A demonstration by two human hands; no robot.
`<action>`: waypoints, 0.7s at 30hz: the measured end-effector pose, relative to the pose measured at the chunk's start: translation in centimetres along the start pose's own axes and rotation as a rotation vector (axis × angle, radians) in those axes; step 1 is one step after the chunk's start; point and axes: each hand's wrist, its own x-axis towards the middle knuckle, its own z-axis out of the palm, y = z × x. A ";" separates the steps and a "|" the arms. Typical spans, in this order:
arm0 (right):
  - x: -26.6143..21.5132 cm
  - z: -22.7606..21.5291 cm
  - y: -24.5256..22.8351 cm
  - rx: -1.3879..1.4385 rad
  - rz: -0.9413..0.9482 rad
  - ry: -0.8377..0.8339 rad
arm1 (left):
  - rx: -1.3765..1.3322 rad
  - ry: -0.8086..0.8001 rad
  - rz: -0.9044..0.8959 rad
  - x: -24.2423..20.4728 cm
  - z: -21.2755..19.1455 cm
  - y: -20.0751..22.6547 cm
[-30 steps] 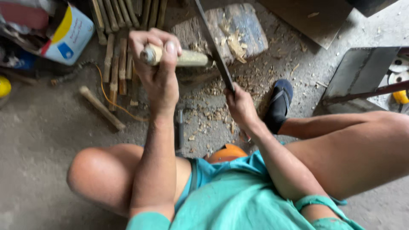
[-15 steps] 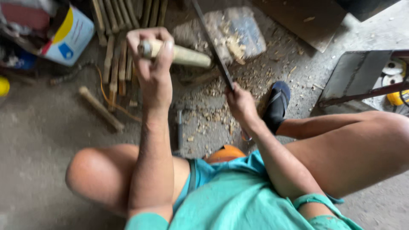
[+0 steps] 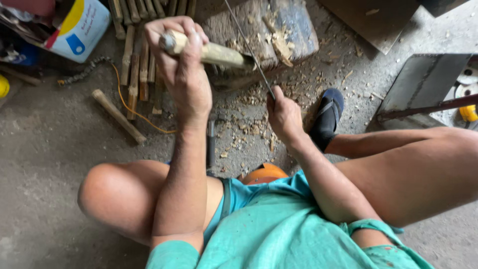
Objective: The person sits on the floor and uses a knife to carve a cylindrical wooden stick, rotating it to shape the surface. Wood shavings accumulate on the floor as the person continues to shave the stick.
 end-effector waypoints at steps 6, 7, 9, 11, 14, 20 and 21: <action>-0.3 -1.6 -0.8 0.277 0.216 -0.177 | 0.035 0.008 0.005 -0.9 0.6 1.0; 0.0 -2.5 -1.6 0.276 0.152 -0.120 | 0.041 -0.010 0.030 0.0 0.9 0.7; -0.8 -4.2 -3.1 0.266 0.029 -0.035 | 0.089 -0.035 0.065 0.6 1.1 0.6; -1.2 -5.3 -3.1 0.336 -0.131 0.121 | 0.092 -0.042 0.045 0.0 0.9 0.6; -1.5 -3.2 -2.0 0.398 -0.176 0.156 | -0.003 -0.043 -0.020 -0.1 0.8 0.6; 1.1 -0.1 1.6 0.335 0.105 -0.037 | 0.046 -0.104 0.024 1.1 0.8 0.9; -0.3 -0.6 1.0 0.423 0.117 -0.059 | 0.026 -0.103 -0.002 0.6 0.5 0.9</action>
